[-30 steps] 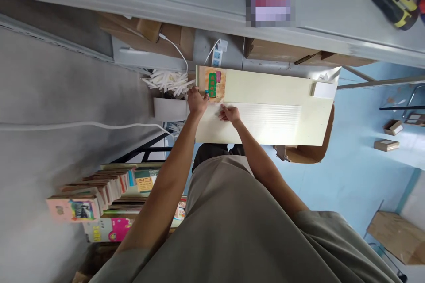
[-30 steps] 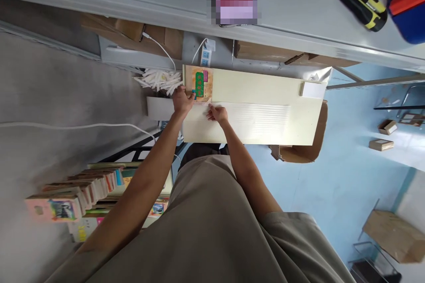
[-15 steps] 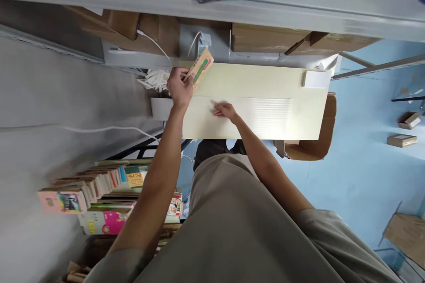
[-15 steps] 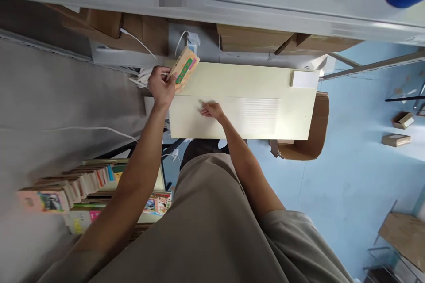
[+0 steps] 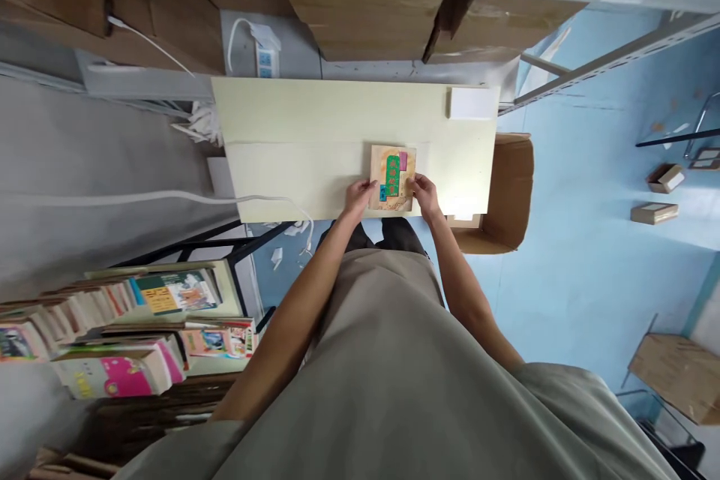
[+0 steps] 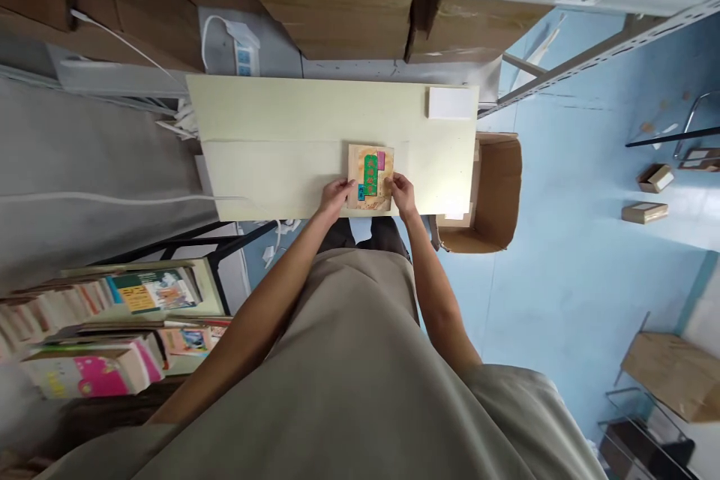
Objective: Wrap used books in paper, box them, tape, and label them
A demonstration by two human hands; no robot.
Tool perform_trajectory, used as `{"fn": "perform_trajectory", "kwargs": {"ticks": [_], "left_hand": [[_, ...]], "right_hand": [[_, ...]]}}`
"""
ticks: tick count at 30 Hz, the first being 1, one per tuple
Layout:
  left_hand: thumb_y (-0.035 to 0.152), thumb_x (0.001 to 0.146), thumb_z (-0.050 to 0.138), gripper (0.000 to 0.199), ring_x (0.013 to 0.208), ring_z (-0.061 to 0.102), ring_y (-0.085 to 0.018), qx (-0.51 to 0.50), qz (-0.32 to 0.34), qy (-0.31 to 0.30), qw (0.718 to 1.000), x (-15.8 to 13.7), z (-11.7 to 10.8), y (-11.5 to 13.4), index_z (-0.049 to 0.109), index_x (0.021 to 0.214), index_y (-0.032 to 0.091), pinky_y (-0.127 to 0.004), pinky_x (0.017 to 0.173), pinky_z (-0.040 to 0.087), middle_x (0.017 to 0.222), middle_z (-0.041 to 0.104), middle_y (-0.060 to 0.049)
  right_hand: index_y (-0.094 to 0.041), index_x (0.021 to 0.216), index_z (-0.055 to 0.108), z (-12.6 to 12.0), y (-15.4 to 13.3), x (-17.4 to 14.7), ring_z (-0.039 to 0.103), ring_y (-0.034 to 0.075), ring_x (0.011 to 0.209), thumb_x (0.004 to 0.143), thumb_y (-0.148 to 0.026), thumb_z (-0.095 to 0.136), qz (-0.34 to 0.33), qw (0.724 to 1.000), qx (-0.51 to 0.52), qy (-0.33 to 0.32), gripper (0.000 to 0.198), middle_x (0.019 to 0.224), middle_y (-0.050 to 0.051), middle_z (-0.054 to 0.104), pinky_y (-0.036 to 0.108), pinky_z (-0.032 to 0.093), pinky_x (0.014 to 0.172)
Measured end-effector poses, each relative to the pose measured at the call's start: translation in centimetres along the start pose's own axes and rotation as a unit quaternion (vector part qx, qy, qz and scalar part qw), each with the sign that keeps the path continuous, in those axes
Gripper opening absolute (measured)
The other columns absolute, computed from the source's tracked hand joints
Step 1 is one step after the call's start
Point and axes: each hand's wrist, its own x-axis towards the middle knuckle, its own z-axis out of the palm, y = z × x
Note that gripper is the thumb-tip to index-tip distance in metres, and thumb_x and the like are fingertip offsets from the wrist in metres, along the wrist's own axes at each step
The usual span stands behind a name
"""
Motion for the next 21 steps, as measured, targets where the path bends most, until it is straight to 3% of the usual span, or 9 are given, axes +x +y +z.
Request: {"fn": "perform_trajectory", "kwargs": {"ticks": [3, 6, 12, 18, 21], "left_hand": [[0.037, 0.086, 0.089, 0.02, 0.102, 0.081, -0.034, 0.14, 0.045, 0.047, 0.988, 0.6, 1.4, -1.0, 0.076, 0.083, 0.023, -0.043, 0.098, 0.061, 0.09, 0.084, -0.01], [0.033, 0.087, 0.084, 0.014, 0.102, 0.08, -0.033, 0.183, 0.061, 0.059, 0.979, 1.4, 1.4, -1.3, 0.076, 0.083, 0.023, -0.043, 0.1, 0.061, 0.092, 0.084, -0.01], [0.039, 0.086, 0.083, 0.019, 0.097, 0.078, -0.03, 0.132, 0.043, 0.077, 0.987, 2.1, 0.2, -1.5, 0.077, 0.087, 0.021, -0.039, 0.091, 0.06, 0.091, 0.082, -0.009], [0.051, 0.084, 0.085, 0.033, 0.094, 0.075, -0.025, 0.093, 0.03, 0.058, 0.994, 2.1, -0.8, -1.5, 0.075, 0.092, 0.02, -0.033, 0.084, 0.059, 0.092, 0.081, -0.007], [0.055, 0.081, 0.087, 0.039, 0.09, 0.074, -0.023, 0.061, 0.017, 0.057, 0.996, 2.3, -1.4, -1.6, 0.074, 0.093, 0.02, -0.033, 0.084, 0.059, 0.092, 0.08, -0.006]], "right_hand": [[-0.023, 0.114, 0.076, -1.1, 0.5, 0.4, 0.083, 0.026, 0.123, 0.101, -0.062, 0.078, -0.007, 0.996, -0.08, 0.041, 0.041, 0.129, 0.013, 0.09, 0.039, 0.067, 0.11], [-0.022, 0.119, 0.08, -1.2, 0.5, 1.2, 0.084, 0.024, 0.12, 0.107, -0.053, 0.072, -0.021, 0.99, -0.134, 0.048, 0.034, 0.129, 0.011, 0.09, 0.036, 0.067, 0.107], [-0.021, 0.128, 0.081, -1.6, 0.9, 1.9, 0.083, 0.024, 0.118, 0.113, -0.044, 0.067, -0.067, 0.968, -0.24, 0.037, 0.031, 0.129, 0.013, 0.088, 0.036, 0.063, 0.114], [-0.018, 0.138, 0.073, -3.8, 2.1, 1.4, 0.08, 0.025, 0.107, 0.113, -0.042, 0.069, -0.079, 0.931, -0.314, 0.169, 0.035, 0.141, 0.02, 0.078, 0.04, 0.065, 0.105], [-0.017, 0.127, 0.075, -4.7, 2.4, 1.5, 0.08, 0.03, 0.111, 0.111, -0.042, 0.073, -0.071, 0.931, -0.322, 0.157, 0.03, 0.124, 0.018, 0.084, 0.045, 0.064, 0.109]]}}
